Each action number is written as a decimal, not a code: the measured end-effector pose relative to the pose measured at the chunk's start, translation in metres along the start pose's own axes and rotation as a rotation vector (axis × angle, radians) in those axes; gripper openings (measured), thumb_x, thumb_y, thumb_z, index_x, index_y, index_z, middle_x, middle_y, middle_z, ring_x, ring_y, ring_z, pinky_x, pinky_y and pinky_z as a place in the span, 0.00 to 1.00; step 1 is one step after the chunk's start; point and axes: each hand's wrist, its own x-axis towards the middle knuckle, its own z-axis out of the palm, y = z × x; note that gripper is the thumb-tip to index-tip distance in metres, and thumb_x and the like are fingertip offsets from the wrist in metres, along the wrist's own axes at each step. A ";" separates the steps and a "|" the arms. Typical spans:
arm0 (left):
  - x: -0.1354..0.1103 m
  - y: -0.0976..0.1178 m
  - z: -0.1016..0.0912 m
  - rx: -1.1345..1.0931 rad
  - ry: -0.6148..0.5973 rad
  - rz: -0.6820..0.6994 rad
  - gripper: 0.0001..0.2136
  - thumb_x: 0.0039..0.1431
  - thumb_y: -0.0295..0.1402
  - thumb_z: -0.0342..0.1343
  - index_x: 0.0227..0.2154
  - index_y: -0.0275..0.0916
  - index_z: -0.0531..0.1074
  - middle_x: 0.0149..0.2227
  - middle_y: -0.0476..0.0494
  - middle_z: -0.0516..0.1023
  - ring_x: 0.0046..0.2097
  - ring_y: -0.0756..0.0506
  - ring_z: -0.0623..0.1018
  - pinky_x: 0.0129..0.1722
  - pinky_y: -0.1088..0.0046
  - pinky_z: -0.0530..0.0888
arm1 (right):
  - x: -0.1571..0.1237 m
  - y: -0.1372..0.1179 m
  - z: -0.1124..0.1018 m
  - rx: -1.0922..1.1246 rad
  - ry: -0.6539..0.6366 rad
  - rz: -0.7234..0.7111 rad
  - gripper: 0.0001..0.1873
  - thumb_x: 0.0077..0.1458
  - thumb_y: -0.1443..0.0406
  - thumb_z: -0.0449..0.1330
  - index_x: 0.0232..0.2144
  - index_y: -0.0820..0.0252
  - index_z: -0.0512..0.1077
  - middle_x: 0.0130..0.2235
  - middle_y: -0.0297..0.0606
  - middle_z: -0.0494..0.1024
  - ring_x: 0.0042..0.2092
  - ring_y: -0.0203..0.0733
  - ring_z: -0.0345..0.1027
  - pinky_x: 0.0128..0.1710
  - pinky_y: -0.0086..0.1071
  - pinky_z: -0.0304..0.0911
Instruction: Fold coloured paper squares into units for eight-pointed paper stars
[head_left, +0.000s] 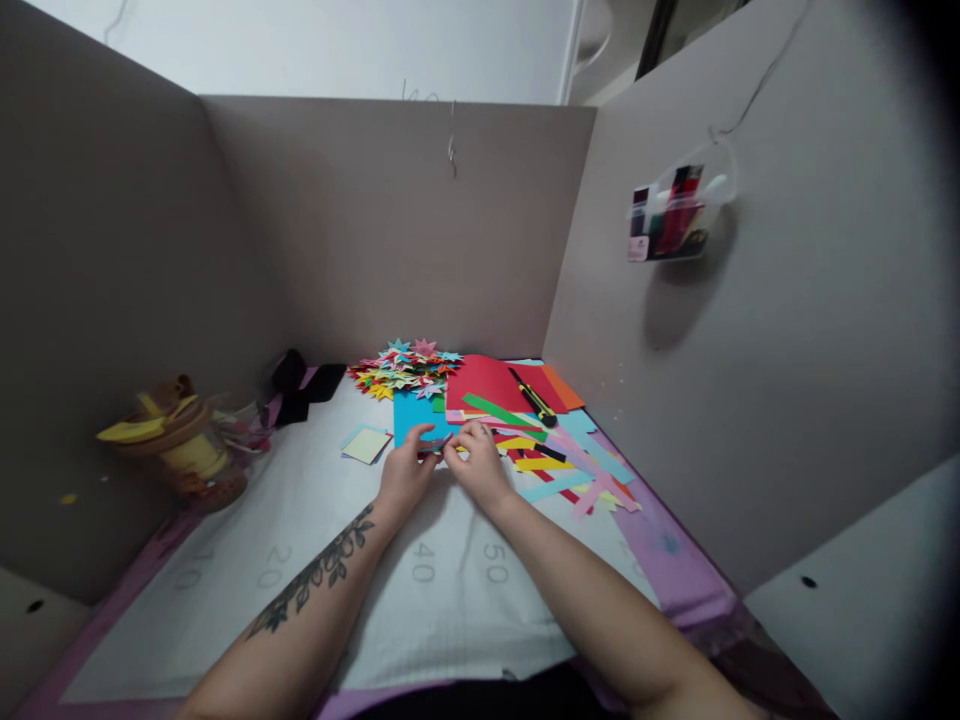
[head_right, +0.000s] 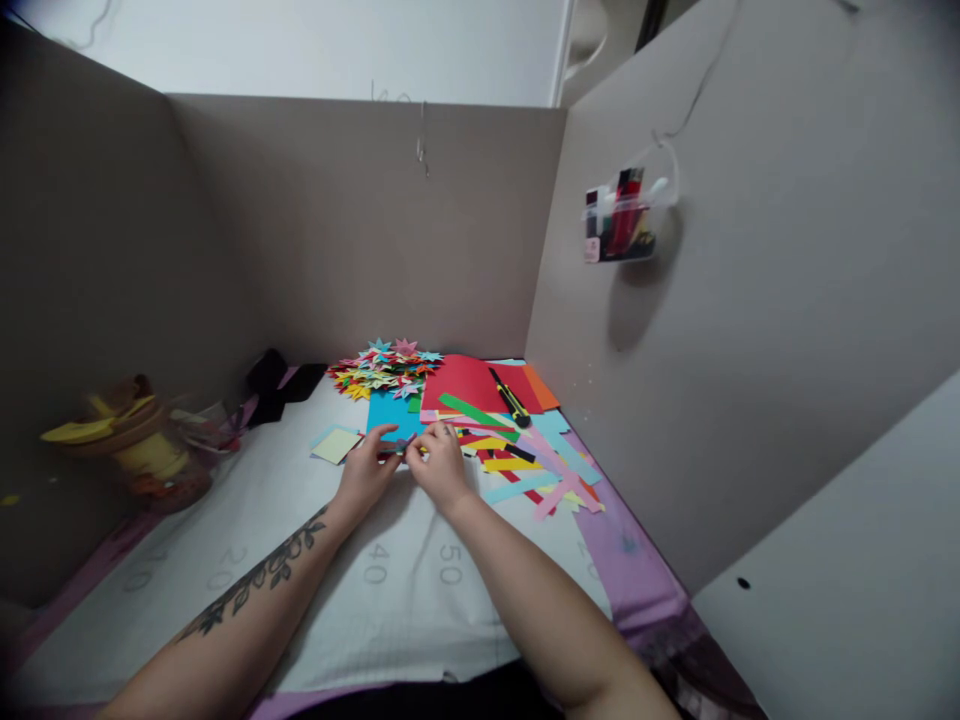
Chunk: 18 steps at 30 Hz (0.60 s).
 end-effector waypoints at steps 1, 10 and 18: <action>0.000 0.000 0.000 0.017 0.001 0.007 0.19 0.49 0.26 0.56 0.46 0.45 0.68 0.34 0.47 0.80 0.35 0.44 0.79 0.36 0.72 0.71 | 0.000 0.001 0.000 0.010 -0.004 0.009 0.08 0.49 0.71 0.57 0.21 0.57 0.71 0.31 0.36 0.67 0.39 0.43 0.60 0.42 0.36 0.58; 0.002 -0.001 0.000 0.002 -0.001 -0.009 0.21 0.48 0.27 0.57 0.48 0.43 0.66 0.30 0.48 0.80 0.33 0.45 0.79 0.35 0.72 0.71 | 0.000 0.001 -0.002 0.031 -0.047 -0.022 0.06 0.50 0.71 0.58 0.24 0.57 0.70 0.34 0.37 0.69 0.41 0.44 0.61 0.44 0.38 0.58; 0.004 -0.008 0.003 -0.051 0.019 -0.084 0.23 0.45 0.28 0.59 0.47 0.39 0.66 0.28 0.50 0.78 0.29 0.47 0.78 0.30 0.74 0.71 | -0.002 0.001 -0.005 -0.063 -0.032 -0.156 0.03 0.54 0.69 0.58 0.29 0.58 0.72 0.43 0.42 0.67 0.48 0.47 0.60 0.50 0.42 0.58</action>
